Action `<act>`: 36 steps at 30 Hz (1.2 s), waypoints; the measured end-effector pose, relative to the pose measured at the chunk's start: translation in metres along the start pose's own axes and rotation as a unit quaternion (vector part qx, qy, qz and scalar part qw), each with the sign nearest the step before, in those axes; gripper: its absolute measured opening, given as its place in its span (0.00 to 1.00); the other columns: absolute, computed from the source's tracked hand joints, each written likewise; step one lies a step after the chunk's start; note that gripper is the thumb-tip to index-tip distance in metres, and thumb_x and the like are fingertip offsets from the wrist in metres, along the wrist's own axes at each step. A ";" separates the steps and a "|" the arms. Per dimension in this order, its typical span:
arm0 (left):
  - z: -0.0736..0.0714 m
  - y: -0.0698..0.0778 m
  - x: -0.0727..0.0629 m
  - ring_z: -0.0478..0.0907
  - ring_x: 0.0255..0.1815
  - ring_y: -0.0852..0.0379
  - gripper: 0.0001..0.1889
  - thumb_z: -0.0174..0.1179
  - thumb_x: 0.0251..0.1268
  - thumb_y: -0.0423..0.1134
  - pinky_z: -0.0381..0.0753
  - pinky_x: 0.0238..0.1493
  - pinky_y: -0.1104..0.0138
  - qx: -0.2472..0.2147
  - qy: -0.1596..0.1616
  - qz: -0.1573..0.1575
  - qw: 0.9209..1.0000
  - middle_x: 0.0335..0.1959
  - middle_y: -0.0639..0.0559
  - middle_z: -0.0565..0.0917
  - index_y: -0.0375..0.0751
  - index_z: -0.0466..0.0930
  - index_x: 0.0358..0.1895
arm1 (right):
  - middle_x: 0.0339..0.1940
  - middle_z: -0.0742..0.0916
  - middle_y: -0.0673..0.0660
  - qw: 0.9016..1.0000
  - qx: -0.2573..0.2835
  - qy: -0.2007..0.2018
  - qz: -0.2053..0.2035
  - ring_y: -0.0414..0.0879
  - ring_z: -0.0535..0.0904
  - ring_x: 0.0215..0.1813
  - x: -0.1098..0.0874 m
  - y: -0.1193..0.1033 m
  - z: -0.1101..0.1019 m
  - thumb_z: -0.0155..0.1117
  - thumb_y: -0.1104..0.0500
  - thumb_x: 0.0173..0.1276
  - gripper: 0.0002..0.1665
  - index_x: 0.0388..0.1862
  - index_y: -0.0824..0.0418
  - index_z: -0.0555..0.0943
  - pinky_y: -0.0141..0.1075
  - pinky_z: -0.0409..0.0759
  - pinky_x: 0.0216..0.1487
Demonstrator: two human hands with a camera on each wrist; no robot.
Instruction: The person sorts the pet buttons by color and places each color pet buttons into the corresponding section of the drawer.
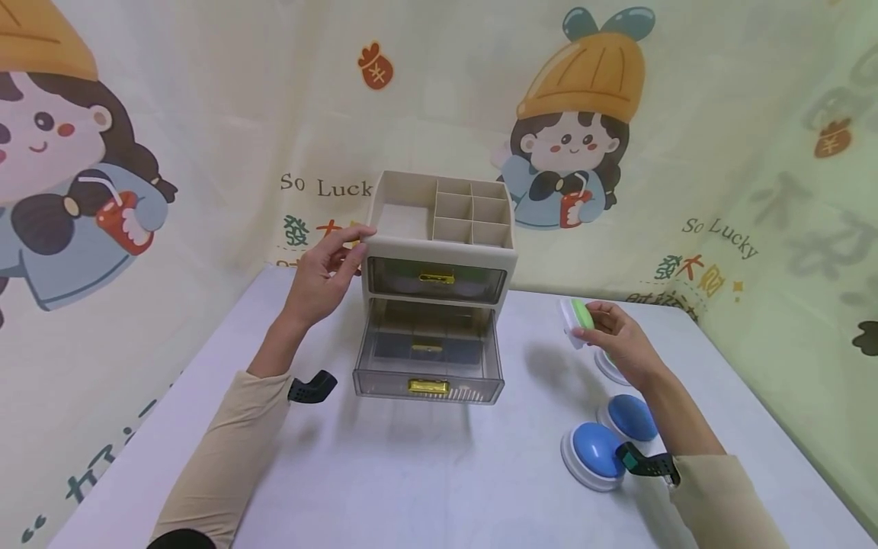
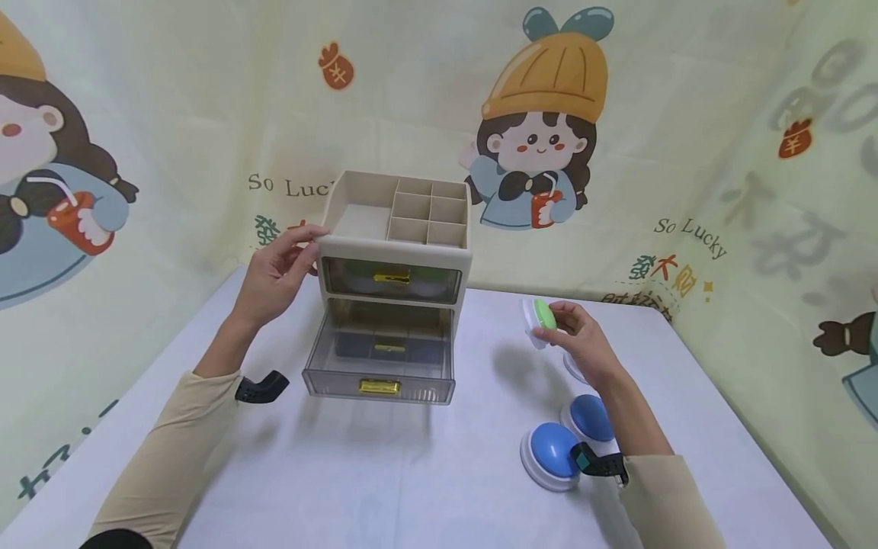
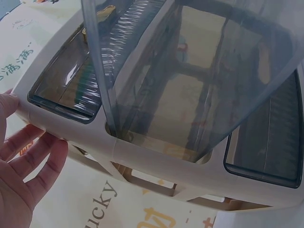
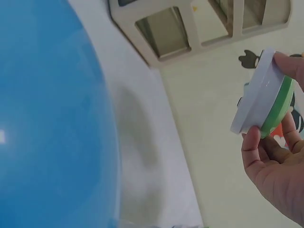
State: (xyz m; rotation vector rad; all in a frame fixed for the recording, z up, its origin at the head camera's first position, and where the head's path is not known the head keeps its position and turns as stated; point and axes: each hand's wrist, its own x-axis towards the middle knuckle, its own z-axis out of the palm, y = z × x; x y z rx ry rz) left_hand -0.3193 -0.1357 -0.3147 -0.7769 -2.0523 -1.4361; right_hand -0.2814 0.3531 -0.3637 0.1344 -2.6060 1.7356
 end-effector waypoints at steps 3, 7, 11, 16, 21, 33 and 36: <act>0.000 0.000 0.000 0.80 0.44 0.57 0.17 0.56 0.77 0.33 0.81 0.44 0.75 -0.001 0.000 -0.001 1.000 0.65 0.50 0.80 0.45 0.79 0.65 | 0.67 0.74 0.56 1.000 0.000 0.002 -0.007 0.43 0.73 0.61 -0.002 -0.003 0.002 0.70 0.54 0.71 0.28 0.63 0.50 0.67 0.26 0.79 0.54; 0.000 -0.001 0.001 0.81 0.43 0.57 0.17 0.57 0.78 0.34 0.82 0.44 0.73 -0.001 0.001 -0.003 1.000 0.65 0.51 0.80 0.45 0.80 0.65 | 0.69 0.74 0.59 1.000 -0.025 0.011 -0.013 0.47 0.70 0.66 -0.005 -0.008 0.006 0.73 0.54 0.69 0.32 0.65 0.55 0.67 0.23 0.76 0.55; 0.000 -0.001 0.000 0.81 0.44 0.57 0.17 0.57 0.78 0.34 0.82 0.44 0.73 0.002 0.001 -0.004 1.000 0.65 0.51 0.80 0.45 0.80 0.65 | 0.71 0.74 0.65 0.996 -0.089 0.018 -0.022 0.57 0.69 0.69 -0.007 -0.014 0.011 0.76 0.51 0.66 0.41 0.69 0.63 0.65 0.23 0.75 0.52; 0.000 -0.001 0.000 0.81 0.43 0.56 0.17 0.57 0.77 0.34 0.82 0.44 0.71 0.002 0.002 -0.002 1.000 0.64 0.50 0.80 0.45 0.80 0.65 | 0.72 0.74 0.67 0.990 -0.134 0.018 -0.034 0.62 0.71 0.67 -0.009 -0.017 0.015 0.78 0.51 0.64 0.45 0.70 0.65 0.63 0.23 0.76 0.50; 0.000 0.000 0.001 0.81 0.42 0.57 0.17 0.57 0.77 0.34 0.83 0.44 0.71 0.000 0.002 -0.002 1.000 0.64 0.50 0.81 0.45 0.80 0.65 | 0.71 0.75 0.66 0.989 -0.142 0.018 -0.044 0.60 0.71 0.68 -0.010 -0.021 0.018 0.78 0.52 0.63 0.44 0.69 0.65 0.64 0.22 0.75 0.51; 0.000 0.000 0.001 0.81 0.43 0.57 0.17 0.56 0.78 0.34 0.83 0.44 0.69 0.000 0.001 -0.005 1.000 0.64 0.50 0.81 0.45 0.80 0.65 | 0.68 0.77 0.64 0.983 -0.155 0.015 -0.096 0.57 0.72 0.67 -0.019 -0.037 0.034 0.80 0.57 0.60 0.42 0.67 0.64 0.67 0.25 0.76 0.53; 0.000 -0.001 0.001 0.81 0.43 0.57 0.17 0.56 0.78 0.33 0.83 0.44 0.70 -0.002 0.001 -0.003 1.000 0.64 0.51 0.80 0.45 0.80 0.65 | 0.68 0.78 0.63 0.981 -0.159 0.014 -0.107 0.57 0.73 0.66 -0.021 -0.039 0.036 0.81 0.58 0.60 0.42 0.67 0.63 0.68 0.24 0.75 0.53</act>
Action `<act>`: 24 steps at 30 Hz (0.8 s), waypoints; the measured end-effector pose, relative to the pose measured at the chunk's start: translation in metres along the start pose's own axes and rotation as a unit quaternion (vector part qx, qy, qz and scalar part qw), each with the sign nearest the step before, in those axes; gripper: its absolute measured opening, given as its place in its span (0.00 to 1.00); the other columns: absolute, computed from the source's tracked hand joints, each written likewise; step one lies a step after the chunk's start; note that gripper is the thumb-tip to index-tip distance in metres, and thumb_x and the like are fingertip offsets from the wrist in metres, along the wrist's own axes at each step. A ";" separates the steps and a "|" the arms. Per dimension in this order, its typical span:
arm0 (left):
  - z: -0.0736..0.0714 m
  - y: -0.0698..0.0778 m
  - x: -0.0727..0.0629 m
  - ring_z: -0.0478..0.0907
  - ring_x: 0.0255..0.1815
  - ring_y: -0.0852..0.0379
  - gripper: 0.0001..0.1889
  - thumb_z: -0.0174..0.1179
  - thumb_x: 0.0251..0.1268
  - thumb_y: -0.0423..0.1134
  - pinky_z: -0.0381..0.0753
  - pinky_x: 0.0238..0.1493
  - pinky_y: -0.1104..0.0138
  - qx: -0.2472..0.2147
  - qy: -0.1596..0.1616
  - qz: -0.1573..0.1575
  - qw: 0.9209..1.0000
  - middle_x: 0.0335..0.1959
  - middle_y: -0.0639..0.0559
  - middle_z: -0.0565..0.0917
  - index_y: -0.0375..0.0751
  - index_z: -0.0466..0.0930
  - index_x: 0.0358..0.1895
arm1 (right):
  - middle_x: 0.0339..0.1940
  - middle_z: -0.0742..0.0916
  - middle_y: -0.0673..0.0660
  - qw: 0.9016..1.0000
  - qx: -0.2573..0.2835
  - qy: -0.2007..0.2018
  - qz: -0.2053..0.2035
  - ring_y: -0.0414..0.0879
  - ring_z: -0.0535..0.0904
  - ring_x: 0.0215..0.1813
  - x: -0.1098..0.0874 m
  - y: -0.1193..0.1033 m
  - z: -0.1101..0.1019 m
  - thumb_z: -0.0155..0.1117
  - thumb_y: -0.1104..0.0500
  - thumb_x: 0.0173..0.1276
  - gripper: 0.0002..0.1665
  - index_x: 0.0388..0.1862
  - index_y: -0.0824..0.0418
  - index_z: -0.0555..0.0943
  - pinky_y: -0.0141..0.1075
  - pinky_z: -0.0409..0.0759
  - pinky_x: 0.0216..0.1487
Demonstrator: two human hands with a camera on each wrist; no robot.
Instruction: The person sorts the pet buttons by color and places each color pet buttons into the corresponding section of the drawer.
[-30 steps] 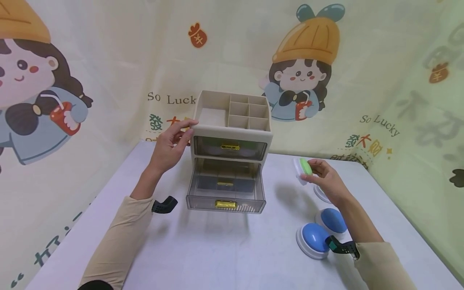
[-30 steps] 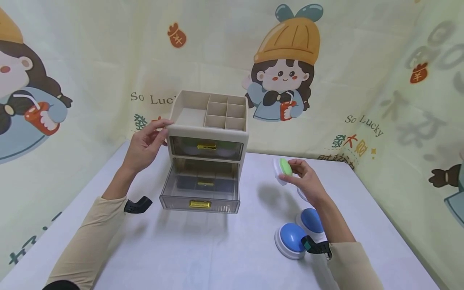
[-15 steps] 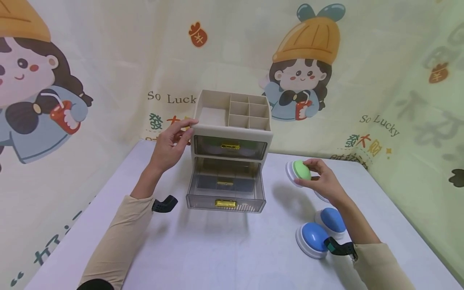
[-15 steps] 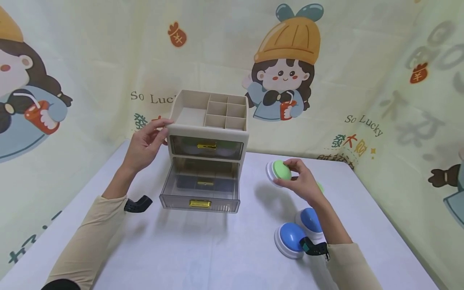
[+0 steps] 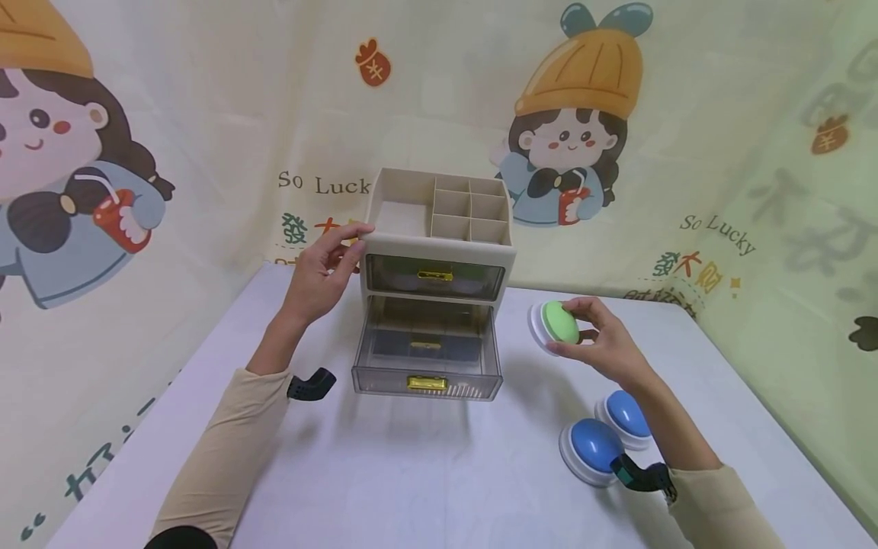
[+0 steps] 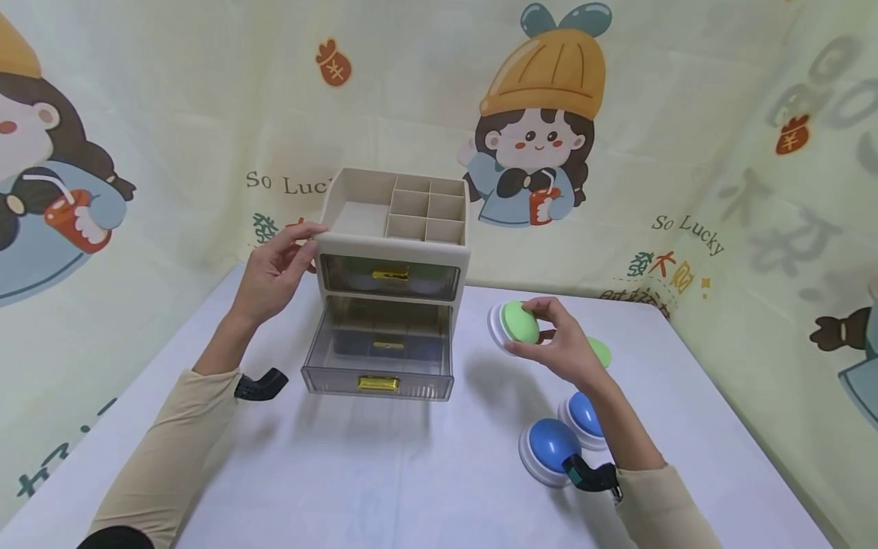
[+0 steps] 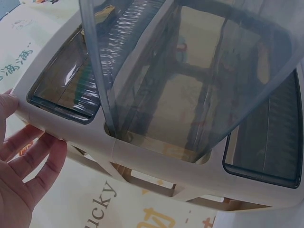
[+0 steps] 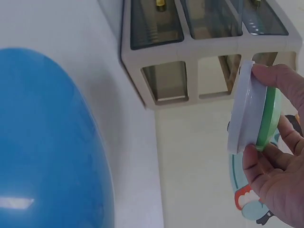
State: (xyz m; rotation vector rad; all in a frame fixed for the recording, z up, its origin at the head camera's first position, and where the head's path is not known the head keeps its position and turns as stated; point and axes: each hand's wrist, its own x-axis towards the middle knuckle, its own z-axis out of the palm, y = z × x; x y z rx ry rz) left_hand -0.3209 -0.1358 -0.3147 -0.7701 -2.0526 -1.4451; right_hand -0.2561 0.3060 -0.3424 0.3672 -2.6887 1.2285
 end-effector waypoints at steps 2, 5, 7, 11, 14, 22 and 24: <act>0.000 0.000 0.000 0.81 0.44 0.58 0.17 0.56 0.78 0.33 0.82 0.44 0.72 -0.001 0.001 0.002 1.000 0.64 0.50 0.80 0.44 0.80 0.65 | 0.68 0.78 0.63 1.000 -0.001 0.000 -0.007 0.56 0.73 0.66 -0.001 -0.002 0.001 0.81 0.58 0.59 0.41 0.66 0.63 0.68 0.24 0.75 0.53; 0.000 0.000 0.000 0.81 0.43 0.58 0.17 0.56 0.77 0.33 0.81 0.43 0.73 -0.001 0.002 0.003 1.000 0.64 0.50 0.80 0.44 0.80 0.65 | 0.68 0.78 0.63 1.000 0.007 -0.002 -0.012 0.56 0.73 0.66 -0.003 -0.004 0.001 0.81 0.59 0.59 0.41 0.66 0.63 0.68 0.23 0.76 0.53; 0.000 0.000 0.000 0.81 0.42 0.58 0.17 0.56 0.77 0.33 0.82 0.43 0.73 0.000 0.001 0.004 1.000 0.64 0.50 0.81 0.44 0.80 0.65 | 0.68 0.78 0.62 1.000 0.015 -0.003 -0.013 0.55 0.73 0.66 -0.004 -0.006 0.001 0.81 0.59 0.59 0.41 0.66 0.63 0.68 0.22 0.76 0.53; 0.001 -0.001 0.000 0.81 0.43 0.59 0.17 0.56 0.78 0.34 0.83 0.44 0.71 -0.001 0.001 0.004 1.000 0.64 0.51 0.81 0.45 0.80 0.65 | 0.69 0.78 0.62 0.999 0.046 -0.006 -0.013 0.49 0.73 0.64 -0.007 -0.008 0.002 0.80 0.61 0.60 0.40 0.66 0.64 0.67 0.22 0.77 0.54; 0.001 -0.001 0.000 0.82 0.44 0.59 0.17 0.56 0.78 0.34 0.84 0.44 0.70 -0.002 0.001 0.004 1.000 0.64 0.51 0.81 0.45 0.80 0.65 | 0.69 0.77 0.61 0.997 0.077 -0.008 -0.015 0.45 0.74 0.62 -0.010 -0.011 0.002 0.78 0.62 0.61 0.39 0.66 0.64 0.67 0.23 0.78 0.55; 0.000 -0.001 0.000 0.80 0.41 0.58 0.17 0.56 0.78 0.34 0.81 0.43 0.73 -0.001 0.002 0.001 1.000 0.64 0.52 0.81 0.45 0.80 0.65 | 0.68 0.78 0.53 0.992 0.117 -0.005 -0.041 0.43 0.74 0.63 -0.015 -0.019 0.004 0.77 0.65 0.62 0.39 0.67 0.64 0.66 0.24 0.77 0.58; 0.000 0.000 0.000 0.80 0.41 0.58 0.17 0.56 0.78 0.34 0.81 0.43 0.73 0.000 0.002 0.002 1.000 0.64 0.51 0.81 0.45 0.80 0.65 | 0.68 0.78 0.52 0.991 0.121 -0.007 -0.048 0.43 0.74 0.63 -0.015 -0.022 0.005 0.77 0.65 0.61 0.39 0.67 0.64 0.66 0.24 0.77 0.59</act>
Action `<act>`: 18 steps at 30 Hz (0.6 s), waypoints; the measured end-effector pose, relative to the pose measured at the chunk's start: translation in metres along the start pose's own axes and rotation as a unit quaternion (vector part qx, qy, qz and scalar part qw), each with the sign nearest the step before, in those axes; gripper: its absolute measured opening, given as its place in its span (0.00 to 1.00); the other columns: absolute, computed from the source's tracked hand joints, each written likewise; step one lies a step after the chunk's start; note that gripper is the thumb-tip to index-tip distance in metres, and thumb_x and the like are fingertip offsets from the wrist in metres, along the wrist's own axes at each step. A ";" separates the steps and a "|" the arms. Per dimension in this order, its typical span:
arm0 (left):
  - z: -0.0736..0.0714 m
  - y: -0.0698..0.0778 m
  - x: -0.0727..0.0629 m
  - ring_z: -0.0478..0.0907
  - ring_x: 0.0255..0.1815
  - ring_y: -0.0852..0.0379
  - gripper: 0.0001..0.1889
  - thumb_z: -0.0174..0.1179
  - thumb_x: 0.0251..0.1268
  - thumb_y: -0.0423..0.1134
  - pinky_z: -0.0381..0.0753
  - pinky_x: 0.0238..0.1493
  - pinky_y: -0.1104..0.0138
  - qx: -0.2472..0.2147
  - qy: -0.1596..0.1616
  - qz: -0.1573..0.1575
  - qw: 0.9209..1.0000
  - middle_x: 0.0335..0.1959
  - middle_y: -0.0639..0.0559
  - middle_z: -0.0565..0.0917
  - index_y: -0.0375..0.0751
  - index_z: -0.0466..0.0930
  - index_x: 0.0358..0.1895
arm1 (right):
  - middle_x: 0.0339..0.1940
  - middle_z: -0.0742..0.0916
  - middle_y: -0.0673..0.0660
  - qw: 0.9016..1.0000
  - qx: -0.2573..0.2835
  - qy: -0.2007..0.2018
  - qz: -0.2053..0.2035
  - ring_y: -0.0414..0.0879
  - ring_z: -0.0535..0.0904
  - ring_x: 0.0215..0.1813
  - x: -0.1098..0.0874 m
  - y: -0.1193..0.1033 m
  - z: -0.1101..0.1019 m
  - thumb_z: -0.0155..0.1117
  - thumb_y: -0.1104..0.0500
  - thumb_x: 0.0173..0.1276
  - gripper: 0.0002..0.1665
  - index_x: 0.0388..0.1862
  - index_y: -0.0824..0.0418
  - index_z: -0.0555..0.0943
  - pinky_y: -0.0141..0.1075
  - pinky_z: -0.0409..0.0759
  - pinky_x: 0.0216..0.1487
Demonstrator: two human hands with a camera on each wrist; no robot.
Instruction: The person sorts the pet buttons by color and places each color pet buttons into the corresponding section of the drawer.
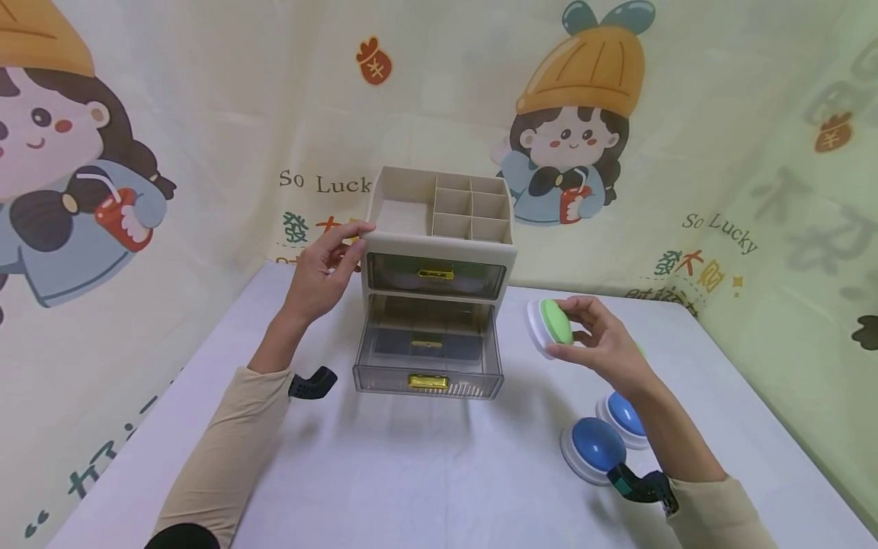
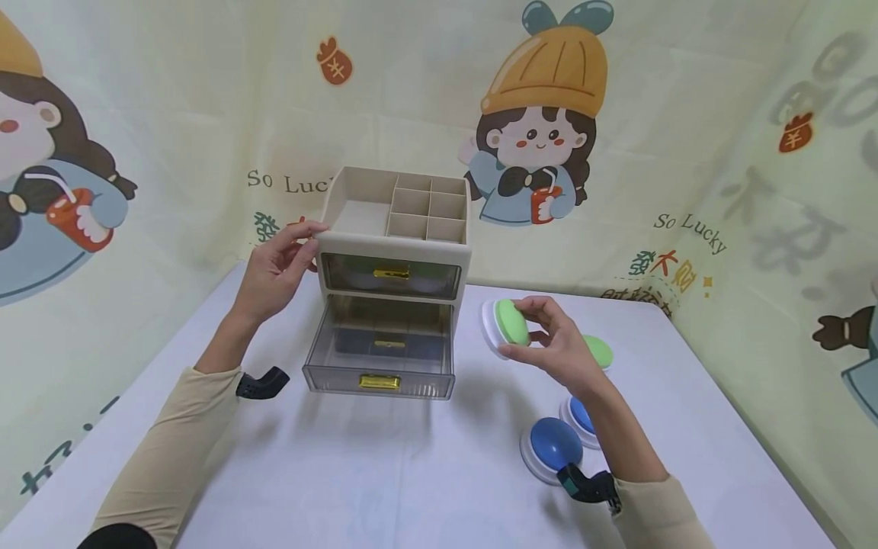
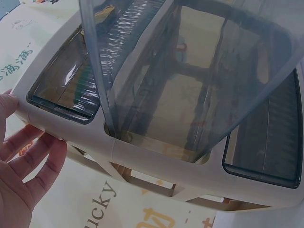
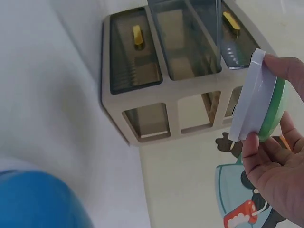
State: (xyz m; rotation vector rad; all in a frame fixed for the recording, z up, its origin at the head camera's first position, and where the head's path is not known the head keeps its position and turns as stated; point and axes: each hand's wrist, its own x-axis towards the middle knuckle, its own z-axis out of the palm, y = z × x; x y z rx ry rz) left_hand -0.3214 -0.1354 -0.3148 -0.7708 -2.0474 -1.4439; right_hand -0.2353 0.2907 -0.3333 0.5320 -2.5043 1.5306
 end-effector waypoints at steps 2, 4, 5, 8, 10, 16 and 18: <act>0.000 0.001 0.000 0.80 0.41 0.58 0.17 0.56 0.78 0.33 0.81 0.43 0.73 0.000 0.000 0.001 1.000 0.64 0.50 0.81 0.44 0.80 0.65 | 0.67 0.78 0.52 1.000 0.005 -0.004 -0.004 0.43 0.75 0.63 0.000 -0.003 0.002 0.77 0.66 0.61 0.39 0.67 0.63 0.67 0.24 0.77 0.58; 0.000 0.001 0.000 0.80 0.41 0.57 0.17 0.56 0.77 0.33 0.81 0.43 0.74 0.000 0.001 0.002 1.000 0.64 0.50 0.81 0.44 0.80 0.65 | 0.66 0.79 0.52 1.000 0.008 -0.008 -0.010 0.44 0.75 0.62 0.001 -0.006 0.003 0.77 0.67 0.61 0.38 0.66 0.64 0.67 0.25 0.78 0.58; 0.000 0.002 0.000 0.80 0.41 0.57 0.17 0.56 0.77 0.33 0.81 0.43 0.74 -0.001 0.001 0.003 1.000 0.64 0.50 0.81 0.44 0.80 0.65 | 0.66 0.79 0.51 1.000 0.008 -0.009 -0.012 0.44 0.75 0.62 0.001 -0.007 0.004 0.77 0.67 0.61 0.38 0.66 0.64 0.67 0.25 0.78 0.57; 0.000 0.002 0.000 0.80 0.40 0.57 0.17 0.56 0.77 0.33 0.80 0.43 0.74 -0.003 0.002 0.002 1.000 0.64 0.49 0.81 0.44 0.80 0.65 | 0.66 0.79 0.52 1.000 0.006 -0.012 -0.021 0.43 0.75 0.62 0.002 -0.010 0.007 0.77 0.68 0.60 0.38 0.66 0.64 0.67 0.25 0.78 0.56; 0.000 0.002 0.000 0.80 0.40 0.57 0.17 0.56 0.77 0.33 0.80 0.42 0.74 -0.003 0.001 0.003 1.000 0.63 0.49 0.81 0.44 0.80 0.65 | 0.67 0.79 0.54 1.000 -0.001 -0.012 -0.027 0.43 0.75 0.62 0.003 -0.012 0.009 0.78 0.68 0.59 0.39 0.65 0.65 0.68 0.25 0.78 0.55; 0.000 0.003 0.000 0.81 0.41 0.57 0.17 0.56 0.77 0.32 0.81 0.43 0.74 -0.003 0.001 0.006 1.000 0.64 0.49 0.81 0.43 0.80 0.65 | 0.69 0.79 0.57 0.998 -0.047 -0.005 -0.049 0.41 0.74 0.63 0.008 -0.020 0.014 0.81 0.67 0.55 0.39 0.63 0.63 0.70 0.25 0.78 0.53; 0.000 0.003 0.000 0.81 0.41 0.58 0.17 0.57 0.77 0.32 0.81 0.43 0.73 -0.001 0.001 0.006 1.000 0.64 0.49 0.81 0.43 0.80 0.65 | 0.68 0.79 0.56 0.996 -0.061 -0.001 -0.057 0.40 0.73 0.63 0.009 -0.022 0.015 0.82 0.66 0.54 0.39 0.62 0.63 0.70 0.25 0.78 0.53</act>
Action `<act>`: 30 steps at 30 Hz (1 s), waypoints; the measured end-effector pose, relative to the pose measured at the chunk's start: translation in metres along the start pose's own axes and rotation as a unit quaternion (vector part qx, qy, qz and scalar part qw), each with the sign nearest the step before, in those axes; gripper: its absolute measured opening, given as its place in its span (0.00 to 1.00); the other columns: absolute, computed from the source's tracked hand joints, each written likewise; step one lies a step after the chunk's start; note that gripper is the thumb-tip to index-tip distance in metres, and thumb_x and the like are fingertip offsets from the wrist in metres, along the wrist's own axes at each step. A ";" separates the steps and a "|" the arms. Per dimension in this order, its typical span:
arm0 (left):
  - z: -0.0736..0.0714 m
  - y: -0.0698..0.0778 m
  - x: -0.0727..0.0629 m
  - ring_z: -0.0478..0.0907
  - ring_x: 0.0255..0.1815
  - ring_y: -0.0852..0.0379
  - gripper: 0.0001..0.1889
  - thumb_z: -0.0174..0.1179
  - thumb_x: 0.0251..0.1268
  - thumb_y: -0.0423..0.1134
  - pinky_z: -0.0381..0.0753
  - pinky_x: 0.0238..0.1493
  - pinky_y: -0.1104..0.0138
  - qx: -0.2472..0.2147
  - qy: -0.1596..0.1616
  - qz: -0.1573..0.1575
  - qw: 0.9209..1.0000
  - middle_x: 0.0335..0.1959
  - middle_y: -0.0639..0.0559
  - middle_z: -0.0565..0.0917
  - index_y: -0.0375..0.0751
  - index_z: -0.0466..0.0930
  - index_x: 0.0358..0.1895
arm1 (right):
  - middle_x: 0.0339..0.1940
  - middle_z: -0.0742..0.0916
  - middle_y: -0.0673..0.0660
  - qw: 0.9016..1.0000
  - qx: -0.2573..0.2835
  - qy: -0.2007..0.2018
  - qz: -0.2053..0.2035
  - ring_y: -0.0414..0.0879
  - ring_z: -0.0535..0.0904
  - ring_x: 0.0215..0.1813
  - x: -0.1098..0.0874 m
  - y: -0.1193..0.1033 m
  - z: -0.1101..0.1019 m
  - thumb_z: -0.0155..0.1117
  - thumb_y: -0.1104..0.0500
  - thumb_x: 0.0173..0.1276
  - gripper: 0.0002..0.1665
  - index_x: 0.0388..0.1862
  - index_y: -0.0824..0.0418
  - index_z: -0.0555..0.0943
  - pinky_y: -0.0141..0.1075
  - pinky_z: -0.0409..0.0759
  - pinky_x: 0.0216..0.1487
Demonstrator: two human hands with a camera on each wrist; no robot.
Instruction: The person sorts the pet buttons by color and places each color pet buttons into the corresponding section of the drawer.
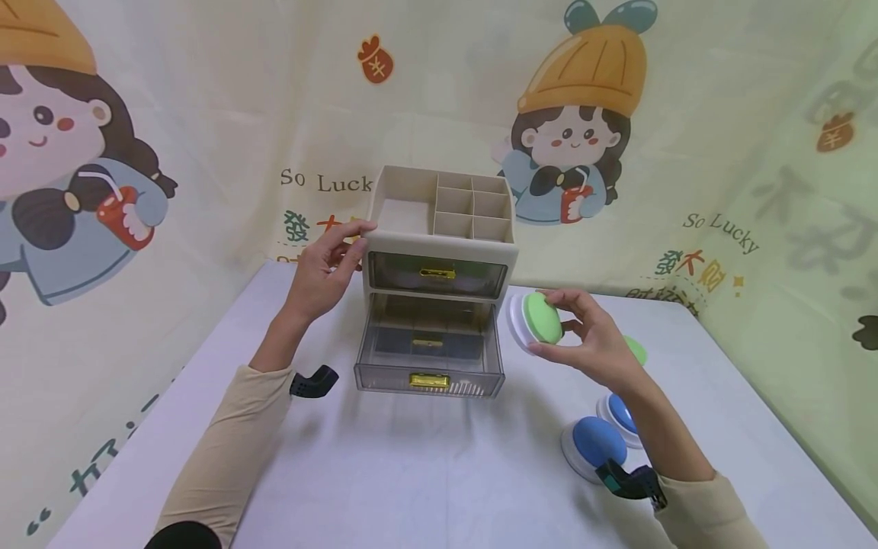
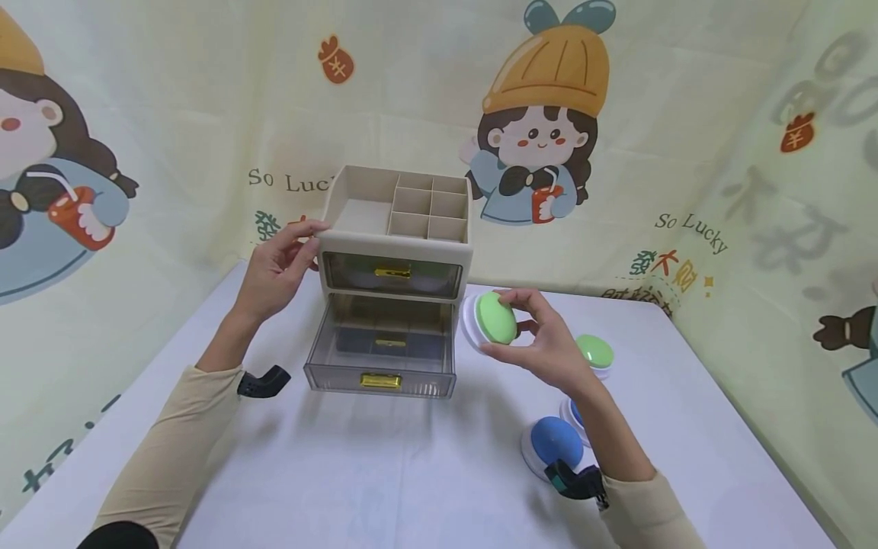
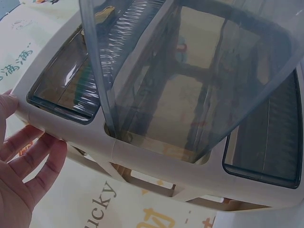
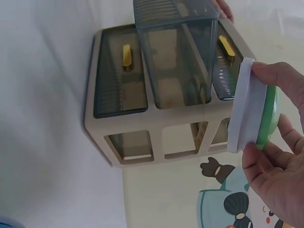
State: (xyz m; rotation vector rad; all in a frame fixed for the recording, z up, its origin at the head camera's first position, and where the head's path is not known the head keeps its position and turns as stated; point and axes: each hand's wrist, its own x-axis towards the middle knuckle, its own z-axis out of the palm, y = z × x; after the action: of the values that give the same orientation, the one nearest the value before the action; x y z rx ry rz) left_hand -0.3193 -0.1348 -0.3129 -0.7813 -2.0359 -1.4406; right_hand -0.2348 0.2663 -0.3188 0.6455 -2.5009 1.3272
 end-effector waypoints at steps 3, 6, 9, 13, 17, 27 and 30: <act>0.000 0.000 0.000 0.81 0.41 0.58 0.17 0.56 0.77 0.32 0.81 0.43 0.73 0.003 0.000 -0.001 1.000 0.64 0.49 0.81 0.43 0.80 0.65 | 0.66 0.79 0.56 1.000 -0.007 0.003 -0.012 0.40 0.73 0.63 0.002 -0.003 0.001 0.83 0.67 0.53 0.39 0.61 0.63 0.71 0.25 0.78 0.52; 0.000 0.000 0.000 0.80 0.40 0.57 0.17 0.56 0.77 0.33 0.81 0.43 0.72 0.002 0.000 -0.003 1.000 0.64 0.50 0.81 0.44 0.80 0.65 | 0.65 0.80 0.55 1.000 -0.003 0.000 -0.019 0.41 0.73 0.63 0.004 -0.007 0.002 0.82 0.67 0.53 0.39 0.61 0.63 0.71 0.25 0.78 0.53; 0.000 -0.001 0.000 0.80 0.40 0.57 0.17 0.56 0.77 0.33 0.81 0.43 0.73 0.002 0.000 -0.005 1.000 0.63 0.50 0.81 0.44 0.80 0.65 | 0.65 0.80 0.55 1.000 -0.001 -0.005 -0.022 0.41 0.73 0.63 0.005 -0.011 0.005 0.82 0.67 0.53 0.39 0.61 0.63 0.71 0.26 0.77 0.53; 0.000 0.000 0.000 0.80 0.42 0.58 0.17 0.56 0.77 0.33 0.82 0.43 0.72 0.003 -0.001 -0.006 1.000 0.64 0.50 0.81 0.44 0.80 0.65 | 0.67 0.79 0.55 1.000 0.001 -0.010 -0.026 0.42 0.74 0.64 0.008 -0.016 0.008 0.82 0.67 0.53 0.39 0.61 0.62 0.72 0.27 0.78 0.53; 0.000 0.000 0.000 0.80 0.42 0.57 0.17 0.56 0.77 0.33 0.82 0.43 0.73 0.002 -0.002 -0.003 1.000 0.64 0.49 0.81 0.44 0.80 0.65 | 0.68 0.79 0.55 0.999 0.004 -0.015 -0.034 0.42 0.74 0.64 0.012 -0.021 0.012 0.83 0.67 0.52 0.40 0.61 0.61 0.72 0.28 0.79 0.53; 0.000 0.000 0.000 0.80 0.42 0.56 0.17 0.56 0.78 0.33 0.80 0.43 0.74 0.002 -0.002 -0.004 1.000 0.64 0.50 0.81 0.44 0.80 0.65 | 0.69 0.78 0.54 0.999 0.002 -0.034 -0.042 0.46 0.73 0.65 0.019 -0.031 0.021 0.84 0.66 0.50 0.41 0.61 0.60 0.72 0.31 0.78 0.54; -0.001 0.000 0.000 0.80 0.42 0.56 0.17 0.56 0.78 0.33 0.81 0.43 0.74 0.004 -0.002 -0.007 1.000 0.64 0.50 0.81 0.45 0.80 0.65 | 0.69 0.78 0.54 0.998 -0.001 -0.041 -0.042 0.46 0.73 0.65 0.021 -0.034 0.024 0.84 0.65 0.50 0.41 0.61 0.59 0.72 0.33 0.78 0.54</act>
State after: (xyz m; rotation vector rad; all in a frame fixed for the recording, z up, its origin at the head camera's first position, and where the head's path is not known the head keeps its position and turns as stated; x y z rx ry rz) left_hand -0.3195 -0.1354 -0.3130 -0.7688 -2.0513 -1.4388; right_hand -0.2366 0.2242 -0.2997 0.8094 -2.5079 1.2945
